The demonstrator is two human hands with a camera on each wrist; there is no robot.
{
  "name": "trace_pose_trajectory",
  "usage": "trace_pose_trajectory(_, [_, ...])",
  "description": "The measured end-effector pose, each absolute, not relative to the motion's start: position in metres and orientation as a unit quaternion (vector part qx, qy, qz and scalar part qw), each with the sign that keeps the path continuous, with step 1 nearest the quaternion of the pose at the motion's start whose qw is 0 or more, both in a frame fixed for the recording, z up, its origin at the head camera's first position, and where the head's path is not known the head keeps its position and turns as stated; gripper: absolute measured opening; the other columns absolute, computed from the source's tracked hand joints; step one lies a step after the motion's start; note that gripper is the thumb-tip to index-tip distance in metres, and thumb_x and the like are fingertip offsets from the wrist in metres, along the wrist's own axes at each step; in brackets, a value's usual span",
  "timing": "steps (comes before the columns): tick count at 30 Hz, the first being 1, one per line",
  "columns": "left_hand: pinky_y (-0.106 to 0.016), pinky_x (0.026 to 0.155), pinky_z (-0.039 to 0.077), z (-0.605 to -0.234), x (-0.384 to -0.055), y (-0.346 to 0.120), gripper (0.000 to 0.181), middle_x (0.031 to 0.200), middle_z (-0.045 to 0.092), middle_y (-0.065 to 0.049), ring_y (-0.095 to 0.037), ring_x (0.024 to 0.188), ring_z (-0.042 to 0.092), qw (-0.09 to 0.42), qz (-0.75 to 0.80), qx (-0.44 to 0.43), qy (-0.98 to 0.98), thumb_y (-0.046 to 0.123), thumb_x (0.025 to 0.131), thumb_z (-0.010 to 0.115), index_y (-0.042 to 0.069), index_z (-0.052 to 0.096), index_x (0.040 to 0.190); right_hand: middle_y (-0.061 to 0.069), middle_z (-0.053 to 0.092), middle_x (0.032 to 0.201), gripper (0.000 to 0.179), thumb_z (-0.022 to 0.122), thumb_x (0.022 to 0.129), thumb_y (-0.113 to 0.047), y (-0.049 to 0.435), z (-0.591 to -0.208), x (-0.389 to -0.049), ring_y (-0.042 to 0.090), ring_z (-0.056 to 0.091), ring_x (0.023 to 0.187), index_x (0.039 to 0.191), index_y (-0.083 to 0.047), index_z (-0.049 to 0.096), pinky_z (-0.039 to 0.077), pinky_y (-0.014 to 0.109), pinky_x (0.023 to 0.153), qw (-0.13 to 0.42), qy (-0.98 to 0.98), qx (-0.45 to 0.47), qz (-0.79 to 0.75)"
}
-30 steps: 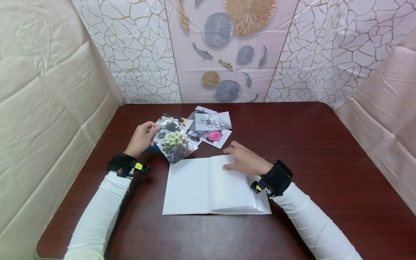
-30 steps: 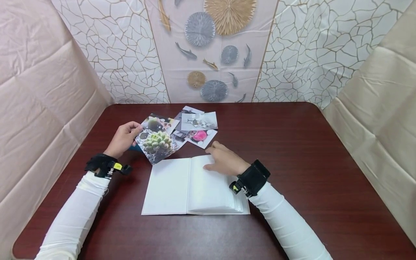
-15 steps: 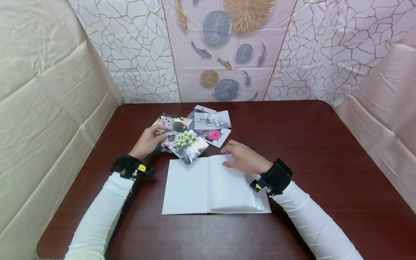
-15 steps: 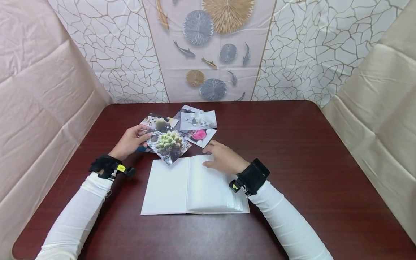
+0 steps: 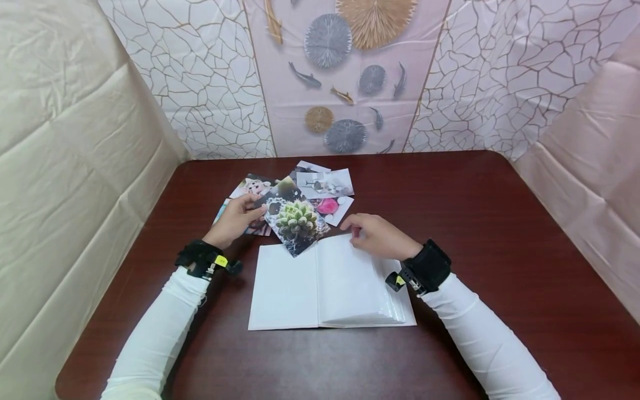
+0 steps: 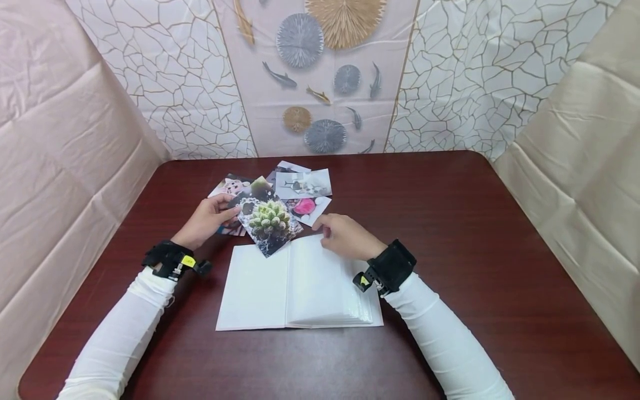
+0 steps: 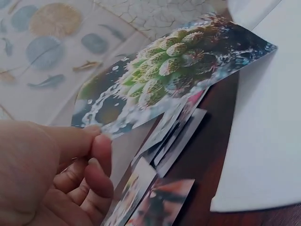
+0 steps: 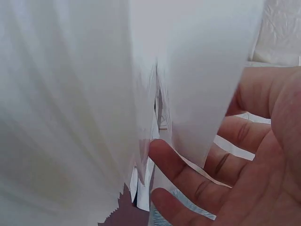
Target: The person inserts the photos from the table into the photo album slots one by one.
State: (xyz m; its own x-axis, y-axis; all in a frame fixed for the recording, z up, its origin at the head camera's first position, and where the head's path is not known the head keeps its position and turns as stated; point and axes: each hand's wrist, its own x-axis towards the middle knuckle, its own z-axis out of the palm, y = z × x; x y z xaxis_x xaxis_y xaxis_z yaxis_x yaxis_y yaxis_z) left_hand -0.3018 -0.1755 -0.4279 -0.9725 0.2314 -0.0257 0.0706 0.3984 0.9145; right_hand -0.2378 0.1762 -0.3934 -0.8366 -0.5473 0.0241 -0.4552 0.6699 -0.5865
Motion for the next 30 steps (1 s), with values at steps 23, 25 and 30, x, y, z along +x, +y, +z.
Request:
trace_pose_trajectory(23, [-0.028, 0.065, 0.054, -0.438, -0.295, -0.153, 0.028, 0.083, 0.071, -0.007, -0.019, 0.07, 0.066, 0.126, 0.56, 0.104, 0.812, 0.024, 0.104, 0.059, -0.001, 0.054, 0.116, 0.01, 0.067, 0.1, 0.026, 0.059, 0.097, 0.001, 0.178, -0.392, -0.238, 0.019, 0.057, 0.088, 0.122, -0.002, 0.065, 0.047, 0.033, 0.079, 0.096, 0.895, -0.281, -0.334])
trace_pose_trajectory(25, [-0.027, 0.062, 0.053, -0.438, -0.295, -0.152, 0.026, 0.076, 0.069, -0.008, -0.018, 0.067, 0.068, 0.125, 0.56, 0.106, 0.812, 0.028, 0.107, 0.053, 0.003, 0.049, 0.102, 0.01, 0.066, 0.101, 0.026, 0.059, 0.098, 0.001, 0.179, -0.392, -0.238, 0.019, 0.056, 0.088, 0.122, -0.002, 0.065, 0.047, 0.033, 0.08, 0.096, 0.894, -0.282, -0.334])
trace_pose_trajectory(30, [-0.025, 0.055, 0.051, -0.437, -0.296, -0.143, 0.028, 0.074, 0.059, -0.01, -0.021, 0.065, 0.072, 0.118, 0.564, 0.099, 0.811, 0.028, 0.11, 0.044, 0.007, 0.036, 0.093, 0.011, 0.066, 0.103, 0.026, 0.057, 0.098, 0.002, 0.18, -0.394, -0.239, 0.02, 0.056, 0.091, 0.123, -0.001, 0.065, 0.047, 0.035, 0.081, 0.088, 0.89, -0.287, -0.343])
